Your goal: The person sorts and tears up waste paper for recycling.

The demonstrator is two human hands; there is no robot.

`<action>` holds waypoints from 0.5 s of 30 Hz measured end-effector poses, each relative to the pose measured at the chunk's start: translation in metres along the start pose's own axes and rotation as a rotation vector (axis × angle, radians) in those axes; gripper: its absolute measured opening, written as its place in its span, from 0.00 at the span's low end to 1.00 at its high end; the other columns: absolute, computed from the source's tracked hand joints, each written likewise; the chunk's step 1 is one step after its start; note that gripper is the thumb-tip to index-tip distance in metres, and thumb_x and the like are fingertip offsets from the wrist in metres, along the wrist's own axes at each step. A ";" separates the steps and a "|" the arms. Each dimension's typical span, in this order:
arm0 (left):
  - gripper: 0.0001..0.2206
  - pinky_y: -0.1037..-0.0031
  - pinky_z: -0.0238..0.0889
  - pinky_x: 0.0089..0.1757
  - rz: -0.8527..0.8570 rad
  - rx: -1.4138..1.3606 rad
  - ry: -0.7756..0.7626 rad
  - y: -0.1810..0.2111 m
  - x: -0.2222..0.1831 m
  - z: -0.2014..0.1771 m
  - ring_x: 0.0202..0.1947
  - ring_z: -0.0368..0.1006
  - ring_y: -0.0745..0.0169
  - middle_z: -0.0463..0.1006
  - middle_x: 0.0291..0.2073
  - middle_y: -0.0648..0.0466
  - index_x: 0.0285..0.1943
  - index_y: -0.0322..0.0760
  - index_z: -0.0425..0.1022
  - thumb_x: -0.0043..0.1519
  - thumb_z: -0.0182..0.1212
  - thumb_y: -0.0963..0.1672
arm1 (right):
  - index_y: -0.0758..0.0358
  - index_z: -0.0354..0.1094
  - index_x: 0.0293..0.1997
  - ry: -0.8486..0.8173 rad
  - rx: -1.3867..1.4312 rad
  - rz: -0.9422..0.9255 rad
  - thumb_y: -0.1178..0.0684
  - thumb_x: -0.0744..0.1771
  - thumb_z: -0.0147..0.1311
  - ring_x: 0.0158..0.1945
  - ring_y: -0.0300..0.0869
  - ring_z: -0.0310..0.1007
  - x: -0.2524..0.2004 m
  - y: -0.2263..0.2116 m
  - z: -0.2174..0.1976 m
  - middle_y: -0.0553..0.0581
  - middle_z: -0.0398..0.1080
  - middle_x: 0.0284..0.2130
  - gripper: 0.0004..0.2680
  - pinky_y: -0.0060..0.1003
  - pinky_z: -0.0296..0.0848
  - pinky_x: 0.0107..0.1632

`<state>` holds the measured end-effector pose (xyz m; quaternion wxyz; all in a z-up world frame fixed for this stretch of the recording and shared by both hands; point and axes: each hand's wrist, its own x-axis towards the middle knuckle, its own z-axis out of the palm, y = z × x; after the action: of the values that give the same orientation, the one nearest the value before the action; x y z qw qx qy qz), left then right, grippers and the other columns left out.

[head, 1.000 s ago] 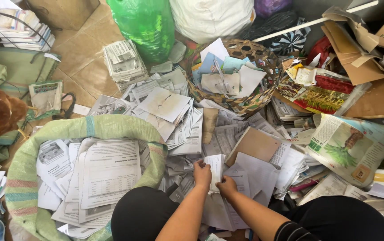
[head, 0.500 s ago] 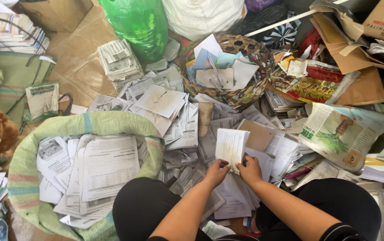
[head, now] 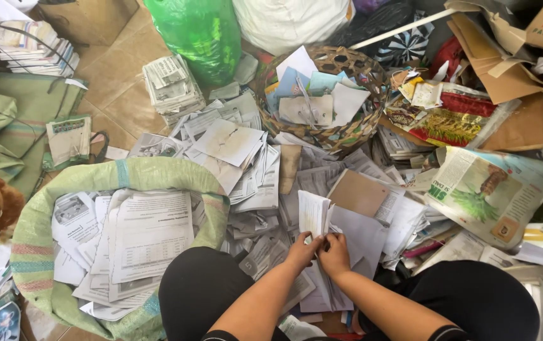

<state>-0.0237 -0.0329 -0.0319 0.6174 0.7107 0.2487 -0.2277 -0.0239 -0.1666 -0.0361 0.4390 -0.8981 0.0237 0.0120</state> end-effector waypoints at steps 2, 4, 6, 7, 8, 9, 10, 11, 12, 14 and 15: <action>0.37 0.69 0.72 0.32 0.023 0.002 -0.016 -0.004 0.003 0.000 0.34 0.78 0.61 0.82 0.38 0.49 0.72 0.45 0.62 0.56 0.65 0.59 | 0.64 0.72 0.41 -0.006 0.012 -0.010 0.51 0.63 0.60 0.41 0.55 0.75 0.002 0.006 0.003 0.64 0.68 0.46 0.09 0.43 0.74 0.46; 0.38 0.69 0.73 0.32 0.047 0.005 -0.036 -0.003 0.004 0.000 0.35 0.79 0.62 0.82 0.40 0.50 0.73 0.44 0.61 0.56 0.67 0.59 | 0.66 0.72 0.40 -0.008 0.023 -0.018 0.52 0.63 0.60 0.41 0.54 0.75 0.004 0.012 0.005 0.64 0.67 0.48 0.09 0.43 0.75 0.46; 0.37 0.69 0.72 0.32 0.053 0.072 -0.008 -0.001 0.000 0.000 0.34 0.78 0.61 0.82 0.39 0.48 0.72 0.43 0.64 0.56 0.66 0.58 | 0.65 0.74 0.41 -0.004 0.033 -0.025 0.51 0.63 0.60 0.41 0.53 0.76 0.004 0.015 0.008 0.63 0.68 0.48 0.09 0.42 0.75 0.47; 0.37 0.69 0.72 0.32 0.050 0.071 -0.007 0.001 -0.003 0.000 0.34 0.78 0.61 0.82 0.39 0.48 0.72 0.43 0.64 0.56 0.66 0.58 | 0.65 0.74 0.41 -0.007 0.033 -0.025 0.51 0.63 0.60 0.41 0.53 0.76 0.001 0.009 0.004 0.63 0.68 0.48 0.09 0.42 0.75 0.47; 0.35 0.66 0.72 0.34 0.087 0.112 -0.006 0.005 -0.005 -0.002 0.35 0.79 0.54 0.83 0.39 0.44 0.71 0.40 0.64 0.57 0.63 0.58 | 0.65 0.75 0.40 -0.027 0.029 0.007 0.51 0.63 0.61 0.42 0.53 0.76 0.001 0.002 0.000 0.62 0.68 0.48 0.09 0.42 0.75 0.46; 0.34 0.64 0.72 0.36 0.123 0.154 -0.005 0.008 -0.007 -0.004 0.35 0.80 0.47 0.83 0.38 0.40 0.71 0.38 0.64 0.59 0.60 0.57 | 0.64 0.76 0.39 -0.047 0.025 0.040 0.51 0.63 0.61 0.42 0.52 0.76 0.001 -0.006 -0.003 0.60 0.69 0.48 0.09 0.42 0.75 0.46; 0.34 0.64 0.72 0.36 0.122 0.154 -0.005 0.006 -0.004 -0.004 0.35 0.80 0.47 0.83 0.38 0.40 0.71 0.38 0.64 0.59 0.60 0.57 | 0.64 0.76 0.39 -0.048 0.026 0.040 0.51 0.63 0.61 0.42 0.52 0.76 0.001 -0.009 -0.005 0.60 0.69 0.48 0.09 0.42 0.75 0.46; 0.32 0.62 0.71 0.42 0.228 0.249 0.037 0.003 -0.002 -0.004 0.42 0.79 0.43 0.82 0.41 0.38 0.69 0.35 0.65 0.62 0.58 0.57 | 0.64 0.76 0.40 -0.026 0.044 0.019 0.51 0.63 0.60 0.42 0.51 0.76 0.001 -0.012 -0.006 0.59 0.69 0.48 0.08 0.41 0.74 0.46; 0.30 0.60 0.69 0.48 0.335 0.344 0.079 0.001 0.000 -0.004 0.48 0.78 0.40 0.81 0.45 0.35 0.67 0.32 0.66 0.64 0.56 0.57 | 0.64 0.76 0.40 -0.003 0.063 -0.002 0.51 0.63 0.60 0.42 0.51 0.76 0.002 -0.015 -0.007 0.58 0.70 0.48 0.08 0.41 0.74 0.46; 0.29 0.58 0.68 0.49 0.323 0.366 0.085 0.009 -0.005 -0.005 0.49 0.77 0.37 0.80 0.45 0.34 0.66 0.33 0.67 0.64 0.54 0.56 | 0.64 0.76 0.41 0.006 0.063 -0.029 0.52 0.62 0.61 0.43 0.51 0.76 0.001 -0.023 -0.012 0.58 0.71 0.47 0.09 0.41 0.74 0.47; 0.28 0.56 0.67 0.51 0.312 0.386 0.090 0.014 -0.008 -0.006 0.50 0.76 0.34 0.79 0.46 0.33 0.65 0.33 0.67 0.64 0.51 0.55 | 0.64 0.77 0.41 0.016 0.061 -0.056 0.52 0.61 0.62 0.44 0.52 0.76 0.001 -0.027 -0.015 0.58 0.71 0.47 0.10 0.41 0.74 0.47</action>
<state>-0.0210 -0.0293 -0.0159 0.4863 0.8546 0.1150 -0.1411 -0.0216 -0.1618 -0.0054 0.4663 -0.8846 0.0023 -0.0081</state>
